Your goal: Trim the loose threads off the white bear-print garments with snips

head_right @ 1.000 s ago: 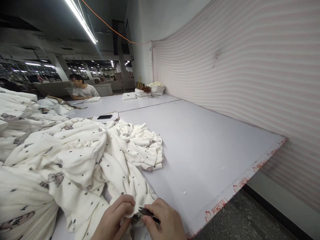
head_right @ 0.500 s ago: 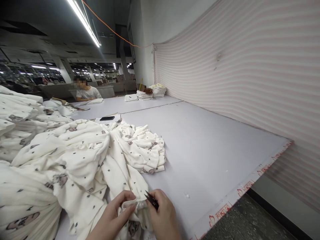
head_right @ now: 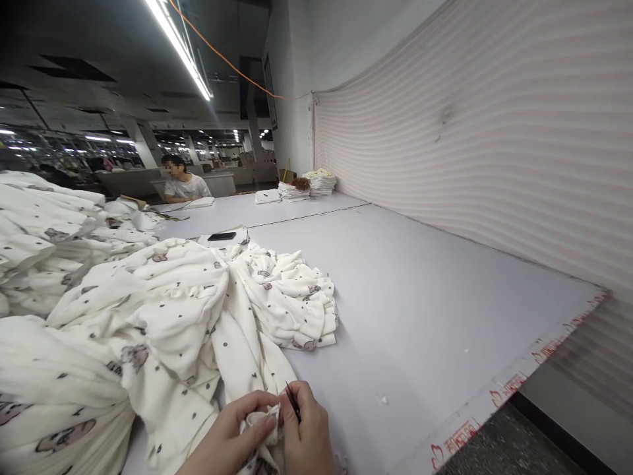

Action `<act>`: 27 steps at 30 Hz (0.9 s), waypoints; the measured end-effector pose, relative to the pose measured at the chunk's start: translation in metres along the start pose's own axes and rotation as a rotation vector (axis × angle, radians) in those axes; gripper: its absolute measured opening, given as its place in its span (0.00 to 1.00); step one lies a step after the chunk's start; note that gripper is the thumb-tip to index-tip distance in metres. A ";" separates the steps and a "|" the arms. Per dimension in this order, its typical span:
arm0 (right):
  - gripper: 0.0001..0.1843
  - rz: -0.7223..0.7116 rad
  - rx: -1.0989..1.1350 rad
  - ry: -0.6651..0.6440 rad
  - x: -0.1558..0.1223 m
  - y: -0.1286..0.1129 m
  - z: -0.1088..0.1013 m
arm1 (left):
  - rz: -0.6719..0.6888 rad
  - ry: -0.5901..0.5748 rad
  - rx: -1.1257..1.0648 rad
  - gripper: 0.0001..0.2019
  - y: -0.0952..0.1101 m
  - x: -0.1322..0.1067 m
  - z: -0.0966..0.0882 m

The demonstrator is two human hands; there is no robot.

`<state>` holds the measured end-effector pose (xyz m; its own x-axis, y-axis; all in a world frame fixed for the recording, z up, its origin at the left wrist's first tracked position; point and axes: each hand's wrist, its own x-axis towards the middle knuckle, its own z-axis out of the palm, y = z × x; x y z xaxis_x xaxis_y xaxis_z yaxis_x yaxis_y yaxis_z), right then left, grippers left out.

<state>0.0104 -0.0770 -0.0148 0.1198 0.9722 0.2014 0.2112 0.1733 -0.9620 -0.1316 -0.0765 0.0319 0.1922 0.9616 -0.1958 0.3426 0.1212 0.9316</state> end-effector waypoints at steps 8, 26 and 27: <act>0.17 0.068 0.083 -0.120 0.002 -0.001 -0.021 | -0.038 0.105 -0.238 0.16 -0.004 0.003 0.001; 0.14 0.196 0.117 -0.271 0.021 0.027 -0.020 | -0.005 0.045 -0.144 0.16 -0.007 0.014 -0.011; 0.14 0.159 0.055 -0.209 0.028 0.033 -0.020 | 0.035 0.124 -0.048 0.16 -0.006 0.013 -0.016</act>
<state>0.0403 -0.0473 -0.0371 -0.0573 0.9983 0.0102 0.1523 0.0188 -0.9882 -0.1463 -0.0612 0.0285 0.0872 0.9882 -0.1260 0.2929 0.0955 0.9514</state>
